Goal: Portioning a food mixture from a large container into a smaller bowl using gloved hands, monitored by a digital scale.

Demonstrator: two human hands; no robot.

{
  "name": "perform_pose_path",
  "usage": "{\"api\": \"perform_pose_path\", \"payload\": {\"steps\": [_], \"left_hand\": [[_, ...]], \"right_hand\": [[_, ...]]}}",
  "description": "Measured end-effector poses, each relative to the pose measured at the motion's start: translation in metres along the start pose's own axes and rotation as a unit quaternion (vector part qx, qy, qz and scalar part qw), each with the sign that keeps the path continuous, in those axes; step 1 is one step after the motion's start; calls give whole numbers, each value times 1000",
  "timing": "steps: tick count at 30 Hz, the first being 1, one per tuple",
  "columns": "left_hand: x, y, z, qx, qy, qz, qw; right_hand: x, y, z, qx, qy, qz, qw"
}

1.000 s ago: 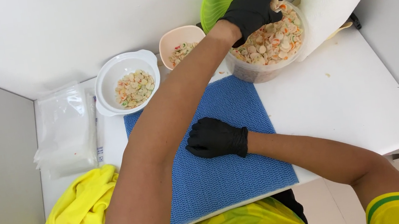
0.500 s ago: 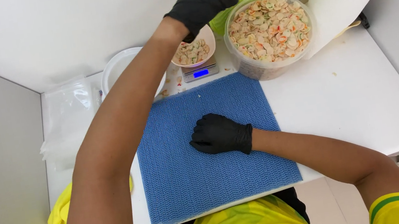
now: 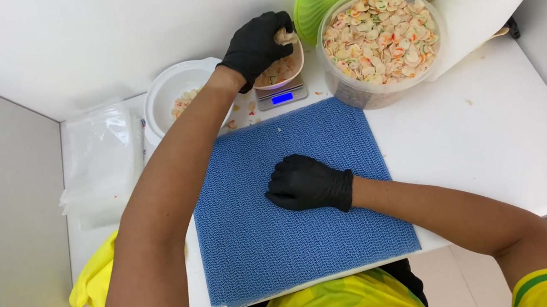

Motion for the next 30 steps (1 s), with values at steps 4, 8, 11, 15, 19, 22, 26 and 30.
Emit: {"api": "perform_pose_path", "payload": {"steps": [4, 8, 11, 15, 19, 22, 26, 30], "left_hand": [[-4, -2, 0, 158, -151, -42, 975], [-23, -6, 51, 144, -183, -54, 971], [-72, -28, 82, -30, -170, -150, 973], [-168, -42, 65, -126, -87, -232, 961], [-201, -63, -34, -15, -119, -205, 971], [-204, -57, -67, 150, -127, -134, 971], [-189, -68, -111, 149, -182, -108, 966], [-196, -73, -107, 48, -193, -168, 966]], "right_hand": [[1, -1, 0, 4, -4, -1, 1000], [3, -1, 2, -11, -1, 13, 1000], [-1, 0, 1, -2, 2, -1, 1000], [0, 0, -2, 13, -7, -3, 1000], [-2, -2, 0, 33, -7, -29, 999], [5, -3, 10, -5, -36, 2, 999], [1, -2, 12, -16, -84, -21, 996], [-2, -2, 9, -7, -68, -32, 997]]}}
Point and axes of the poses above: each hand's wrist, its own y-axis away from the middle knuckle, its own z-axis out of the back of the hand, x = y × z, the point moved 9 cm from there along -y, towards the middle knuckle, and after that the axes turned 14 degrees about -y, right-handed, at the moved point
